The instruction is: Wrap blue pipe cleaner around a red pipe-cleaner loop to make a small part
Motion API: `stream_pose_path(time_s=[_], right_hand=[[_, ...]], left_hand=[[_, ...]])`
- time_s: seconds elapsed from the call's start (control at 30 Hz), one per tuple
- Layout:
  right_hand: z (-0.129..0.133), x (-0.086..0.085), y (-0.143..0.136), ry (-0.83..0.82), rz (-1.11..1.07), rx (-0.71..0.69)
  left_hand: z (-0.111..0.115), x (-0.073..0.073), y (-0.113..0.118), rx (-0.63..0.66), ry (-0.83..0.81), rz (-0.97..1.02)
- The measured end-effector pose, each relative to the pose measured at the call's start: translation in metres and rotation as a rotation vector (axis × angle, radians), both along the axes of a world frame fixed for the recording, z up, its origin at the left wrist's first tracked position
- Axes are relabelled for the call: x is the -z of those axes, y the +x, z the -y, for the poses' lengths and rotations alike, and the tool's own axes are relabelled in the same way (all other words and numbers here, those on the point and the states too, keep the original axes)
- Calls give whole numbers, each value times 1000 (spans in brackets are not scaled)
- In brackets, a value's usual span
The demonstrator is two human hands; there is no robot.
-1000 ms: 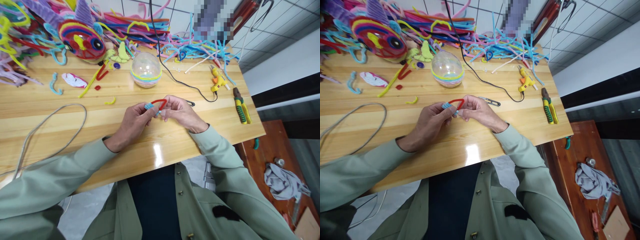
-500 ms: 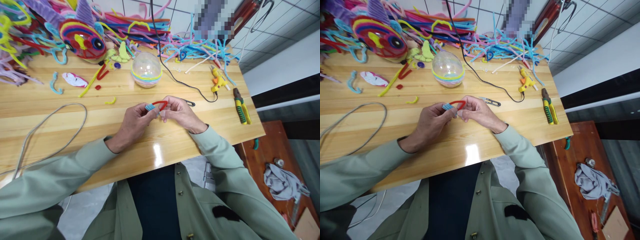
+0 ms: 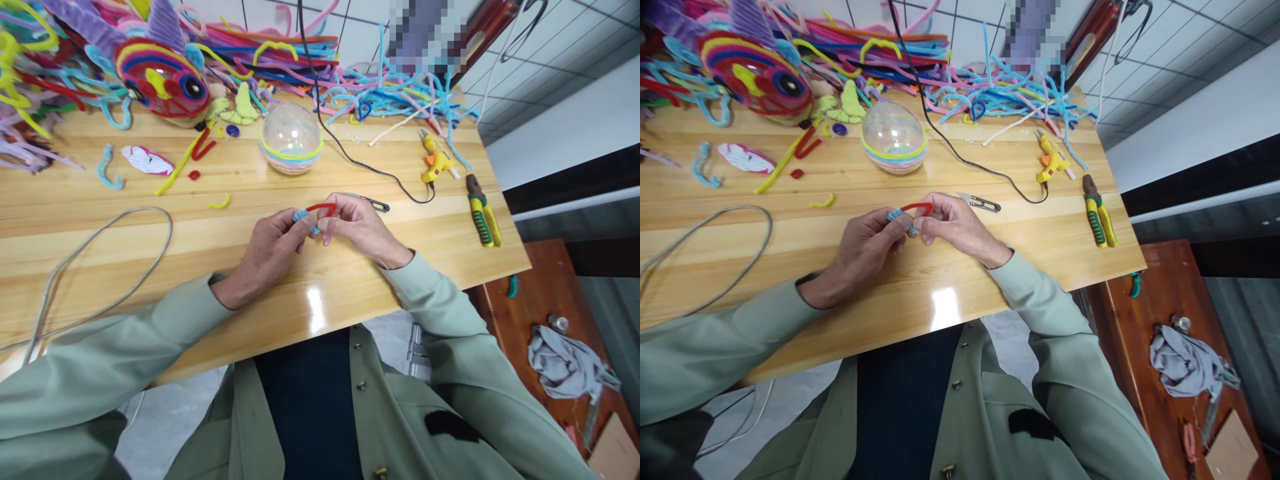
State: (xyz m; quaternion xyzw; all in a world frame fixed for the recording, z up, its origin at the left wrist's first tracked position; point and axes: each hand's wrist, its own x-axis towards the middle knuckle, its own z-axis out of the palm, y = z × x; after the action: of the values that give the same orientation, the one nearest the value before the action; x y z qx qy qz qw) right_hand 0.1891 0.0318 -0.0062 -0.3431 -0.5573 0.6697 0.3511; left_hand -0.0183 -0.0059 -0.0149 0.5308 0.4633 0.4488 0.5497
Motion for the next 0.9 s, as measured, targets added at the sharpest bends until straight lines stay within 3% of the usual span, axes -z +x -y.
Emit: stream_pose_path(time_s=[0.3, 0.5, 0.67, 0.9], right_hand=[[0, 3, -1, 0, 19, 29], [0, 1, 2, -57, -16, 93], [3, -4, 0, -68, 78, 90], [6, -6, -7, 12, 196, 117]], left_hand=[[1, 0, 1, -28, 16, -35], [-4, 7, -1, -31, -112, 90], [-6, 14, -1, -36, -146, 195], [-4, 7, -1, -20, -39, 10]])
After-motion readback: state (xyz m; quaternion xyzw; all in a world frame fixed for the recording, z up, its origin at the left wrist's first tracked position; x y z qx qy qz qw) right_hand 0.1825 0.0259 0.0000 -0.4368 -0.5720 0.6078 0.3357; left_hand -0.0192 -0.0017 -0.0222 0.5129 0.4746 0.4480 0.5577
